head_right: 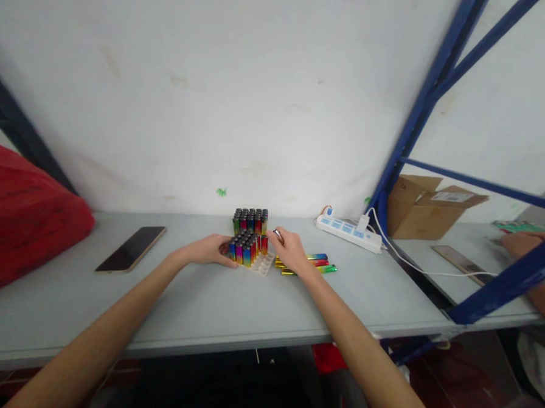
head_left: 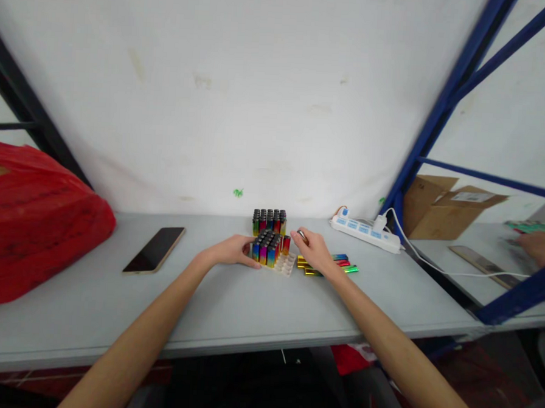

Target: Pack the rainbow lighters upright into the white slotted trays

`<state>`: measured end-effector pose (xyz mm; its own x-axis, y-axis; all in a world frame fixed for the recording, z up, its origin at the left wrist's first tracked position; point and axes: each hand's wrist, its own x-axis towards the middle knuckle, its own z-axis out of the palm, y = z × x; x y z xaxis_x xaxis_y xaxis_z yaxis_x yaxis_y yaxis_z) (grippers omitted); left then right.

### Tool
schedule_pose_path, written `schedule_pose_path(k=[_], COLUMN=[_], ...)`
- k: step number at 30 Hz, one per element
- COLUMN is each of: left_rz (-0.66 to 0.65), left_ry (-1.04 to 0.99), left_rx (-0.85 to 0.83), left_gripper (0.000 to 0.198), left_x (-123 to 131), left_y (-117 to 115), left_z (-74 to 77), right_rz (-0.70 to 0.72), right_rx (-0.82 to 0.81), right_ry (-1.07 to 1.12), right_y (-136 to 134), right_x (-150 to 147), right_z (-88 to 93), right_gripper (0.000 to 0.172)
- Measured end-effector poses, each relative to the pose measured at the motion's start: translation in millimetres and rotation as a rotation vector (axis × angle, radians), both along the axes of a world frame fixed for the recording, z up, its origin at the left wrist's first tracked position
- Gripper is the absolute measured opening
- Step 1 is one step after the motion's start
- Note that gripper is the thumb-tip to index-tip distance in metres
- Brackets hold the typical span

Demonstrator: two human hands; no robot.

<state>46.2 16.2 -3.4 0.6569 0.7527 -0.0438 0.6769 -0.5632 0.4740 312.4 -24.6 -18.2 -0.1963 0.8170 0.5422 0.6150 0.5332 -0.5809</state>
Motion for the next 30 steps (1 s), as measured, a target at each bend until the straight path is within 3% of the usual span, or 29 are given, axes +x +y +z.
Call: schedule_pose_path(k=[5,11,19,30], left_rz=[-0.009,0.015,0.009,0.014], left_ry=[-0.006,-0.009,-0.019,-0.016], left_rx=[-0.001,-0.009,-0.008,-0.006], left_gripper=[0.061,0.058,0.058,0.055], left_x=[0,1,1,1], left_y=[0,-3,-3,-3], left_z=[0.2,1.2,1.8,1.1], right_rz=[0.068,-0.021,-0.095,-0.044], right_rx=[0.090,0.094,0.222,0.171], right_ry=[-0.155,-0.267,-0.439,-0.398], right_y=[-4,1,8,10], right_x=[1,3,-2,-5], right_z=[5.0,-1.1,-8.3,-8.5], right_gripper=[0.044,0.059,0.059,0.058])
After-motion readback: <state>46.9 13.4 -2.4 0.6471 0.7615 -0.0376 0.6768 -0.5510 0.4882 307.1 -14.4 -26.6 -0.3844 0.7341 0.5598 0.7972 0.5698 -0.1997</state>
